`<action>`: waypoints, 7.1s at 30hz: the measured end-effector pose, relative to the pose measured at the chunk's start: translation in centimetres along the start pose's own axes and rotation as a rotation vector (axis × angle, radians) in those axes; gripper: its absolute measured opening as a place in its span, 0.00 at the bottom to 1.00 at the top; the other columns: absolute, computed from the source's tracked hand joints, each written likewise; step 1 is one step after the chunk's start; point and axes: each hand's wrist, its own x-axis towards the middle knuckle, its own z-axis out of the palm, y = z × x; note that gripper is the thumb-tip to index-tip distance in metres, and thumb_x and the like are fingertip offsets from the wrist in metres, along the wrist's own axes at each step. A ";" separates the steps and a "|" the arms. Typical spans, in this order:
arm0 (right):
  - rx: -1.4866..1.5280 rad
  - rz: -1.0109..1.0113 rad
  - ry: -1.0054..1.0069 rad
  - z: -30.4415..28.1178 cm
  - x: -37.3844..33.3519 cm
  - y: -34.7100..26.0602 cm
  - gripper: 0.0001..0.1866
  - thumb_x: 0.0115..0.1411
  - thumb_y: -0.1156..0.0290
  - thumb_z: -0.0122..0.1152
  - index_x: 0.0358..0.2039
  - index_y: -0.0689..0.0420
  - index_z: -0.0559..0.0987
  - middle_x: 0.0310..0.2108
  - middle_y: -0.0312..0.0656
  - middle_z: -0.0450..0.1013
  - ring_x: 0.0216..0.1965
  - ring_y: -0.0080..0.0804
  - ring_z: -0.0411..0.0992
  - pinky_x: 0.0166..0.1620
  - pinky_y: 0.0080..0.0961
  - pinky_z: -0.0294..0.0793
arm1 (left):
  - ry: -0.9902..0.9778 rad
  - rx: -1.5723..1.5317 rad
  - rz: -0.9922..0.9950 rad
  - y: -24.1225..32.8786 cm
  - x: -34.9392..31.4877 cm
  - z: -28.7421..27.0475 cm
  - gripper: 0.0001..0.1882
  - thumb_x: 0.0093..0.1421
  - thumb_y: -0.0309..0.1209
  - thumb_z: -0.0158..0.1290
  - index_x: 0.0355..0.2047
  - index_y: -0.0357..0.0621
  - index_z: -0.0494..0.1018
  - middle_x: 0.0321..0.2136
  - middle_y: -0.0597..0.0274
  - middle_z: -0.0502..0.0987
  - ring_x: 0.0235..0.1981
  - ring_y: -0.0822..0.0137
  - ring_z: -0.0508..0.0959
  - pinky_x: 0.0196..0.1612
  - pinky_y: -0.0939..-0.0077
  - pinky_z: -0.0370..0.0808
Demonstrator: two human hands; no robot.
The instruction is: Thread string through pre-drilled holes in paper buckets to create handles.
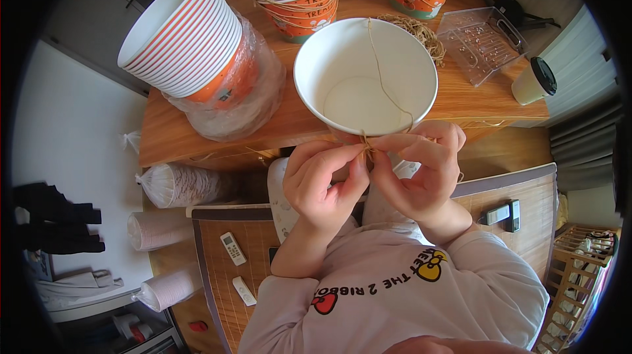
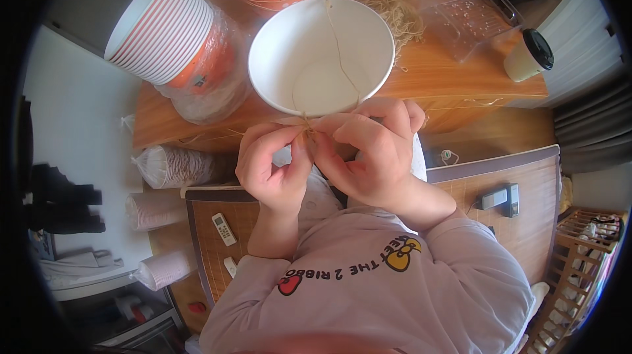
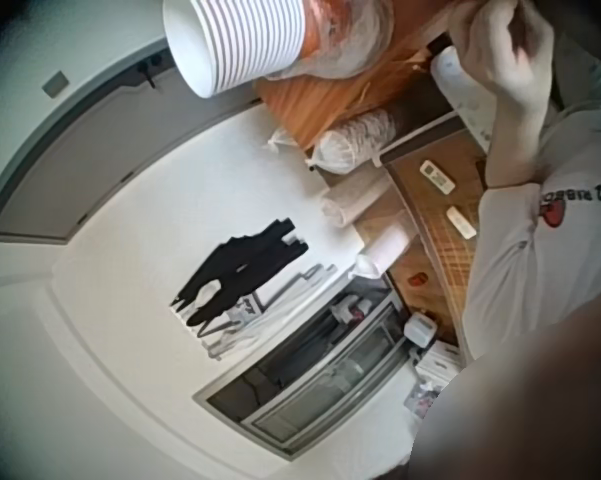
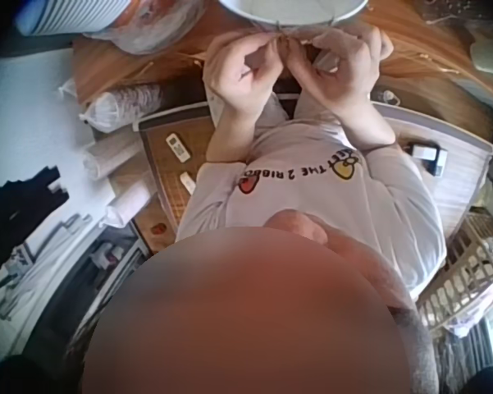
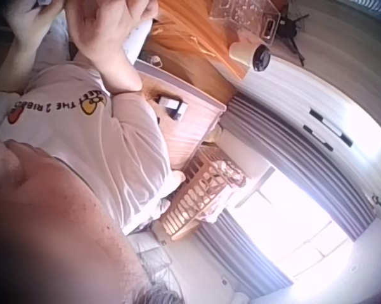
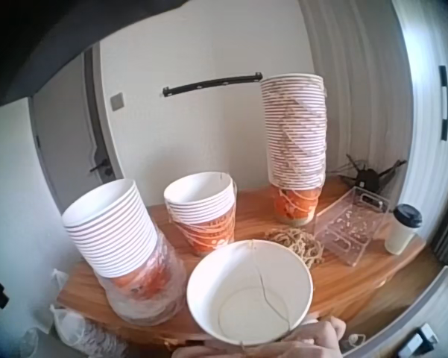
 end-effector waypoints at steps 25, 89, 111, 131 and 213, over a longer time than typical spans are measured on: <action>0.137 0.135 0.012 0.4 -0.8 -0.1 0.22 0.43 0.80 0.71 0.35 0.50 0.69 0.31 0.25 0.78 0.33 0.27 0.65 0.41 0.27 0.56 | 0.018 0.061 0.085 0.0 -0.1 0.3 0.12 0.43 0.19 0.64 0.29 0.43 0.80 0.23 0.67 0.80 0.25 0.66 0.76 0.29 0.76 0.74; 0.224 0.220 -0.178 -0.2 -2.6 0.9 0.23 0.45 0.86 0.64 0.34 0.53 0.62 0.31 0.35 0.80 0.33 0.29 0.61 0.44 0.30 0.56 | -0.093 -0.701 -0.755 -0.3 -0.6 0.9 0.06 0.62 0.25 0.57 0.35 0.32 0.77 0.25 0.67 0.78 0.22 0.85 0.70 0.26 0.90 0.64; 0.219 0.074 -0.165 -0.2 -2.9 1.9 0.23 0.43 0.81 0.70 0.37 0.49 0.70 0.33 0.23 0.76 0.33 0.26 0.67 0.40 0.32 0.55 | -0.219 -0.981 -0.907 -1.3 -1.7 0.2 0.09 0.56 0.23 0.62 0.37 0.34 0.78 0.27 0.65 0.79 0.22 0.83 0.71 0.24 0.89 0.62; 0.161 0.037 -0.028 0.1 -1.5 1.0 0.22 0.41 0.72 0.76 0.35 0.50 0.72 0.35 0.28 0.78 0.32 0.28 0.68 0.39 0.27 0.58 | -0.125 -1.113 -0.885 -1.7 -1.7 0.4 0.09 0.64 0.28 0.51 0.37 0.35 0.77 0.32 0.58 0.81 0.18 0.81 0.65 0.21 0.85 0.60; 1.079 0.434 -0.650 -2.1 0.7 -0.3 0.07 0.65 0.71 0.56 0.33 0.62 0.76 0.32 0.43 0.73 0.36 0.38 0.73 0.38 0.31 0.71 | -0.780 -0.898 -0.842 2.2 4.8 -6.9 0.13 0.59 0.24 0.57 0.40 0.36 0.66 0.52 0.48 0.69 0.51 0.65 0.73 0.49 0.70 0.77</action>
